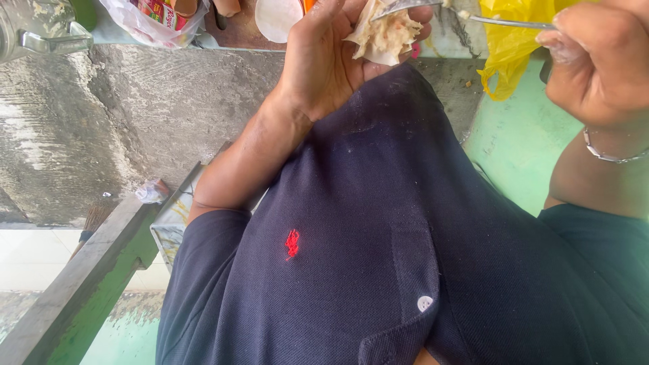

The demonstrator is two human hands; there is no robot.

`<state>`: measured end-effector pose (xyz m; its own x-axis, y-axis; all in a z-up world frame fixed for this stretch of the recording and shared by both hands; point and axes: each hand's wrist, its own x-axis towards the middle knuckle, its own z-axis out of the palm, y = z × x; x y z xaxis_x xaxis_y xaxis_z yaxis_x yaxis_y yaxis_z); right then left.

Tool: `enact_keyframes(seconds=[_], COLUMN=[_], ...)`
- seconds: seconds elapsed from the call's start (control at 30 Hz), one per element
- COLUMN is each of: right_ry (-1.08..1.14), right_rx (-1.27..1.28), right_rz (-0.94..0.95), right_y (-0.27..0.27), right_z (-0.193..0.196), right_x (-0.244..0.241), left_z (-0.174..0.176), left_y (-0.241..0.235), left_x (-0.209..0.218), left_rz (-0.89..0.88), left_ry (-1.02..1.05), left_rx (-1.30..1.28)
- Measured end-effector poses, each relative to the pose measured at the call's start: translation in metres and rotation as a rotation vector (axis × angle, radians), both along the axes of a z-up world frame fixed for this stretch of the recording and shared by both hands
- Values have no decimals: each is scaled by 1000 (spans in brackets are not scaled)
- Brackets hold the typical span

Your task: The person scoops a filling mixture into a round wonton wrapper using a spoon, then folds and pleats the wrapper edges by hand to seal the dumpling. The process is repeated with additional wrappers and filling.

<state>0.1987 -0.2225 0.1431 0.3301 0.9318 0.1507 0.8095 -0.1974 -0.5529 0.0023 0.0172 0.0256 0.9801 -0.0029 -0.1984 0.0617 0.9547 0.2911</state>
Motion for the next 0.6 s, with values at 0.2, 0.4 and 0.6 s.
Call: enact_keyframes(seconds=[0.2,0.4,0.6], right_ry=[6,23,41], right_rx=[19,48,75], right_rz=[-36,-77,-124], right_y=[-1,-1,-5], right_z=[-4,-10,-15], right_x=[-6,-6,-7], left_z=[-5,-12,-26], left_y=[-4,-6,-12], left_x=[3,2,1], left_rz=[44,117,208], left_ry=[86,23,88], left_rx=[40,20,74])
